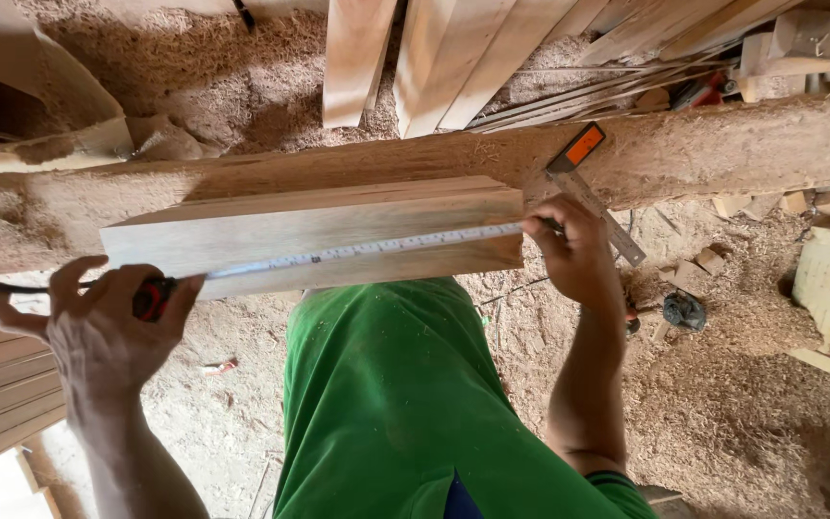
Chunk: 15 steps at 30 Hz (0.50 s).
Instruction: The person measures and marks wooden planks using a try square and a pencil. They repeatedly position the square on different planks, draw straight lines, and move the planks to continue marking.
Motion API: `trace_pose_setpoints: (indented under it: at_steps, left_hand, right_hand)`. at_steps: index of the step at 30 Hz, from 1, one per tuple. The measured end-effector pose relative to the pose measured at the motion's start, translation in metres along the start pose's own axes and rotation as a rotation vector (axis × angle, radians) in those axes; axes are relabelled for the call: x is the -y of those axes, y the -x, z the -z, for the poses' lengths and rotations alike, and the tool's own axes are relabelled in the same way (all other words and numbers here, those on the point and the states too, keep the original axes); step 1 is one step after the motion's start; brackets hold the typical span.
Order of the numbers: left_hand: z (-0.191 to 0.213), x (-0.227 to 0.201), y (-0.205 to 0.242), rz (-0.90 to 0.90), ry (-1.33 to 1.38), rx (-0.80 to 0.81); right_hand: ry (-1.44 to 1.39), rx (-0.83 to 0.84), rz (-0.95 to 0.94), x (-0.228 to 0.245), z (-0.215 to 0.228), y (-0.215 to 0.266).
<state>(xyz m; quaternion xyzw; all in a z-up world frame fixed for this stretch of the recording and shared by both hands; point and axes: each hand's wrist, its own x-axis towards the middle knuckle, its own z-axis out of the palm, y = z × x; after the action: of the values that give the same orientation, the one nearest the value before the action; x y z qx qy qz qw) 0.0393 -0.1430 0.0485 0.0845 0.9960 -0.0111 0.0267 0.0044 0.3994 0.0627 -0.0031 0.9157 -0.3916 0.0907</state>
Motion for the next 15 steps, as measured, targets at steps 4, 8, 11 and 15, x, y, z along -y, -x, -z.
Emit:
trace_pose_setpoints:
  at_steps: [4,8,11,15]
  left_hand:
    - [-0.022,0.008,0.004,0.040,0.047,-0.026]
    - [-0.037,0.020,0.003,0.027,0.363,0.032]
    - [-0.045,0.025,0.001,-0.037,0.482,-0.028]
    - [-0.050,0.029,0.001,-0.019,0.465,-0.064]
  right_hand:
    - [0.067,-0.046,0.095,0.003,-0.023,-0.012]
    - [0.110,-0.092,0.162,0.011,-0.026,-0.015]
    - [0.145,-0.061,0.170,0.019,-0.026,-0.015]
    - [0.256,-0.102,0.163,0.027,-0.038,-0.018]
